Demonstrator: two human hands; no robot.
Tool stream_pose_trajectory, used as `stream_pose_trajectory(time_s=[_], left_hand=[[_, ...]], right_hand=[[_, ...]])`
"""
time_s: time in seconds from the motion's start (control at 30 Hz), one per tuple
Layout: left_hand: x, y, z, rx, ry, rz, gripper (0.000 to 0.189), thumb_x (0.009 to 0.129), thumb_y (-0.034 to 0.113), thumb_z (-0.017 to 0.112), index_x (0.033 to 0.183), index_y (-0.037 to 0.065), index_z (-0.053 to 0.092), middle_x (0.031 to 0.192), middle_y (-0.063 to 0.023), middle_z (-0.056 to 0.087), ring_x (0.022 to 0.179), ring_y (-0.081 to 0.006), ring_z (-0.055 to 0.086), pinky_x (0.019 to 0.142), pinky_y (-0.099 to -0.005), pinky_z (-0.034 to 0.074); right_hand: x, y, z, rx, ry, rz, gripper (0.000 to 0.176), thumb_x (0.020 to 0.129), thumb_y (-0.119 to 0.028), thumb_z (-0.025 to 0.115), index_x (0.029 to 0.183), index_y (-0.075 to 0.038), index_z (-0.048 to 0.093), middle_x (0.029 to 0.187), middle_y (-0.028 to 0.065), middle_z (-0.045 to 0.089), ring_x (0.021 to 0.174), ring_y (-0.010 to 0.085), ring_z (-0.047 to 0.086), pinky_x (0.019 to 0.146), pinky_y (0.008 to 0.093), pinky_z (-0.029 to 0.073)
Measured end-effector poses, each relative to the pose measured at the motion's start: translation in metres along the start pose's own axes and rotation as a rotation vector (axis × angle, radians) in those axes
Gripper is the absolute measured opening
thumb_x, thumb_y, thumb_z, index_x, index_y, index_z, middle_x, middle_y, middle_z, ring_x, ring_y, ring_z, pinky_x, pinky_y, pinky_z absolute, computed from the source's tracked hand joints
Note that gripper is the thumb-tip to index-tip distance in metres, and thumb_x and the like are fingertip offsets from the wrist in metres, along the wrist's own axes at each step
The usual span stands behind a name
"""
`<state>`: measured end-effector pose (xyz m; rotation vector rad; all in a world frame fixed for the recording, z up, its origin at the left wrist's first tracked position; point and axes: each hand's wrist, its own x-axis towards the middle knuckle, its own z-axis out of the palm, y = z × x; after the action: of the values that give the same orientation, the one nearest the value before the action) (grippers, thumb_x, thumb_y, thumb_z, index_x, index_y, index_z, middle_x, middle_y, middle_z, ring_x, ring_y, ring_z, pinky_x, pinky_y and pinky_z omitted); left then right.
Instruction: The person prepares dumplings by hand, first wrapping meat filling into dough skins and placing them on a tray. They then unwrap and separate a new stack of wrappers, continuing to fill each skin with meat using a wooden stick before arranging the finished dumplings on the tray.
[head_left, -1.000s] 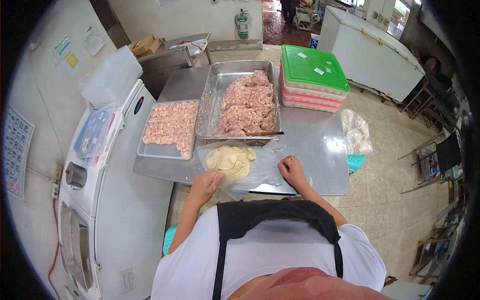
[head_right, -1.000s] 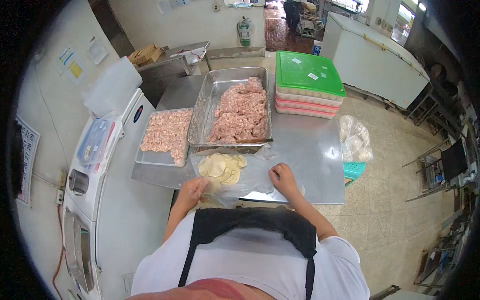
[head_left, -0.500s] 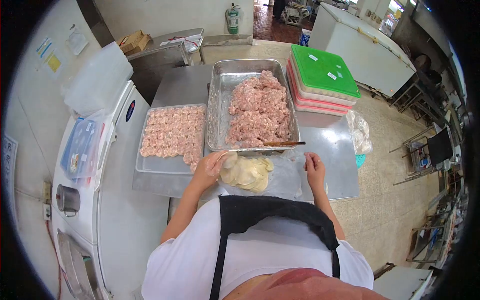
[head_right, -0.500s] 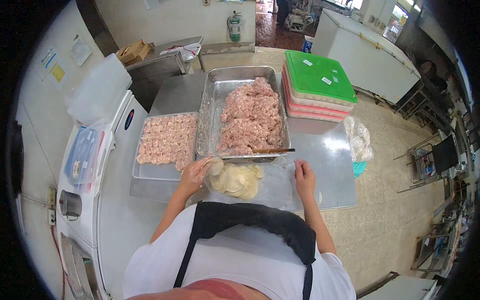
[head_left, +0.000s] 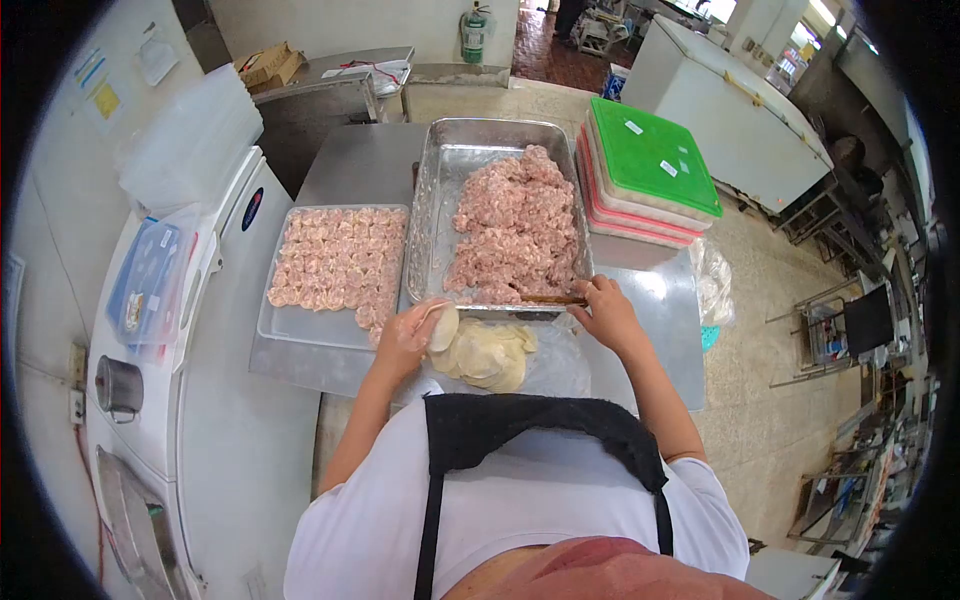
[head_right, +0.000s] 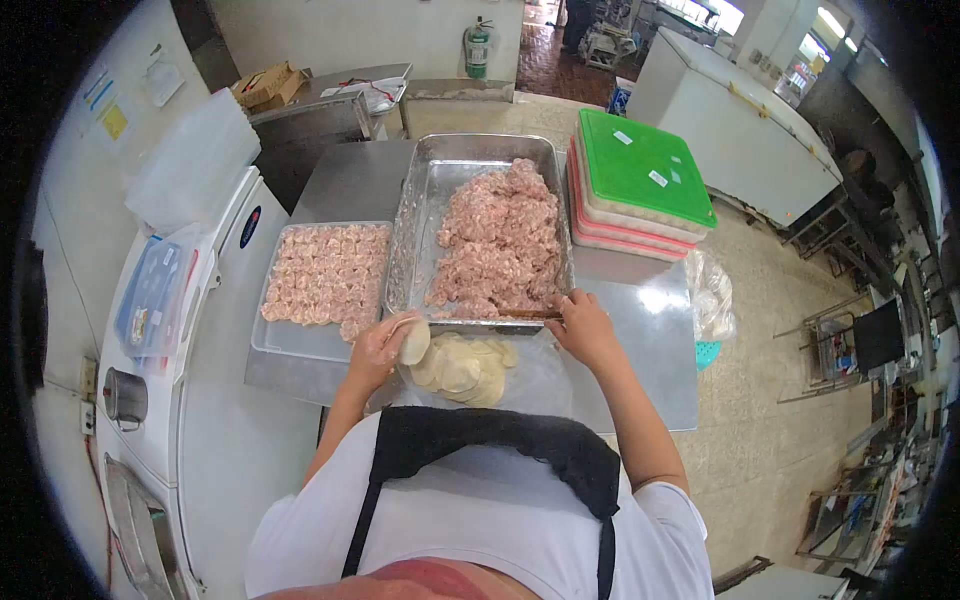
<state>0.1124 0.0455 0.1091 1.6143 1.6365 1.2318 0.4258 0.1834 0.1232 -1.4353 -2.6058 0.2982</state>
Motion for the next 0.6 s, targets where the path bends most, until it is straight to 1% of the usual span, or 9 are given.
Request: stream_pose_trajectory(time_s=[0.03, 0.13, 0.2, 0.23, 0.3, 0.43, 0.5, 0.57, 0.6], left_hand=[[-0.001, 0.0, -0.003, -0.005, 0.009, -0.004, 0.023, 0.093, 0.015, 0.054, 0.108, 0.001, 0.064, 0.105, -0.0155, 0.067, 0.095, -0.0281, 0.065, 0.081, -0.0341, 0.05], [-0.016, -0.006, -0.012, -0.076, 0.043, -0.188, 0.024, 0.093, 0.016, 0.055, 0.108, 0.001, 0.065, 0.107, -0.0159, 0.067, 0.098, -0.0254, 0.065, 0.081, -0.0318, 0.05], [-0.018, -0.012, -0.019, -0.023, 0.069, -0.147, 0.022, 0.093, 0.016, 0.056, 0.105, 0.001, 0.066, 0.103, -0.0143, 0.068, 0.093, -0.0239, 0.065, 0.08, -0.0307, 0.049], [-0.019, -0.013, -0.021, -0.025, 0.058, -0.177, 0.022, 0.093, 0.016, 0.056, 0.105, 0.001, 0.066, 0.103, -0.0143, 0.068, 0.093, -0.0239, 0.065, 0.08, -0.0307, 0.049], [-0.018, -0.014, -0.026, 0.092, 0.111, -0.037, 0.021, 0.093, 0.015, 0.055, 0.104, 0.002, 0.067, 0.097, -0.0121, 0.069, 0.088, -0.0207, 0.065, 0.079, -0.0301, 0.049], [-0.023, -0.013, -0.037, 0.02, 0.131, -0.123, 0.02, 0.092, 0.014, 0.054, 0.102, 0.001, 0.067, 0.092, -0.0116, 0.069, 0.085, -0.0199, 0.065, 0.078, -0.0306, 0.049], [-0.027, -0.01, -0.041, -0.059, 0.121, -0.119, 0.021, 0.092, 0.015, 0.055, 0.102, 0.001, 0.067, 0.093, -0.0128, 0.068, 0.085, -0.022, 0.065, 0.077, -0.031, 0.049], [-0.035, -0.021, -0.044, -0.023, 0.135, -0.089, 0.022, 0.092, 0.017, 0.056, 0.103, 0.002, 0.067, 0.093, -0.013, 0.068, 0.084, -0.0226, 0.065, 0.076, -0.0311, 0.049], [-0.038, -0.024, -0.045, -0.01, 0.138, -0.125, 0.022, 0.092, 0.017, 0.056, 0.103, 0.002, 0.066, 0.093, -0.0136, 0.068, 0.083, -0.0234, 0.065, 0.075, -0.0315, 0.049]], right_hand=[[0.003, 0.002, 0.0, -0.007, -0.005, -0.008, 0.038, 0.082, -0.027, 0.067, 0.116, -0.012, 0.06, 0.108, 0.0135, 0.056, 0.108, 0.0326, 0.053, 0.083, 0.0456, 0.049], [0.008, 0.001, 0.008, 0.04, -0.055, -0.046, 0.03, 0.085, -0.031, 0.064, 0.106, -0.011, 0.063, 0.101, 0.0135, 0.058, 0.097, 0.0322, 0.06, 0.076, 0.0451, 0.052], [0.012, -0.008, 0.01, -0.078, -0.013, -0.087, 0.024, 0.086, -0.033, 0.061, 0.094, -0.011, 0.067, 0.092, 0.0139, 0.061, 0.08, 0.0334, 0.064, 0.068, 0.0446, 0.053], [0.013, -0.013, 0.01, -0.068, -0.044, -0.083, 0.024, 0.086, -0.033, 0.061, 0.094, -0.011, 0.067, 0.092, 0.0139, 0.061, 0.08, 0.0334, 0.064, 0.068, 0.0446, 0.053], [0.021, -0.021, 0.01, -0.214, -0.02, -0.14, 0.021, 0.087, -0.029, 0.057, 0.087, -0.011, 0.068, 0.082, 0.014, 0.063, 0.072, 0.0349, 0.065, 0.062, 0.045, 0.053], [0.041, -0.029, 0.035, -0.262, -0.083, -0.197, 0.022, 0.087, -0.026, 0.055, 0.089, -0.009, 0.068, 0.081, 0.0157, 0.064, 0.075, 0.0352, 0.065, 0.064, 0.0447, 0.052], [0.047, -0.034, 0.038, -0.27, -0.111, -0.252, 0.025, 0.086, -0.024, 0.053, 0.081, -0.004, 0.068, 0.078, 0.0185, 0.066, 0.073, 0.0361, 0.066, 0.063, 0.0454, 0.052], [0.05, -0.054, -0.001, -0.313, -0.161, -0.258, 0.028, 0.086, -0.024, 0.054, 0.077, -0.001, 0.068, 0.075, 0.0193, 0.066, 0.071, 0.0365, 0.066, 0.061, 0.0454, 0.052], [0.054, -0.059, -0.016, -0.404, -0.18, -0.188, 0.028, 0.086, -0.024, 0.055, 0.076, -0.002, 0.068, 0.075, 0.0189, 0.066, 0.072, 0.036, 0.066, 0.061, 0.0453, 0.052]])
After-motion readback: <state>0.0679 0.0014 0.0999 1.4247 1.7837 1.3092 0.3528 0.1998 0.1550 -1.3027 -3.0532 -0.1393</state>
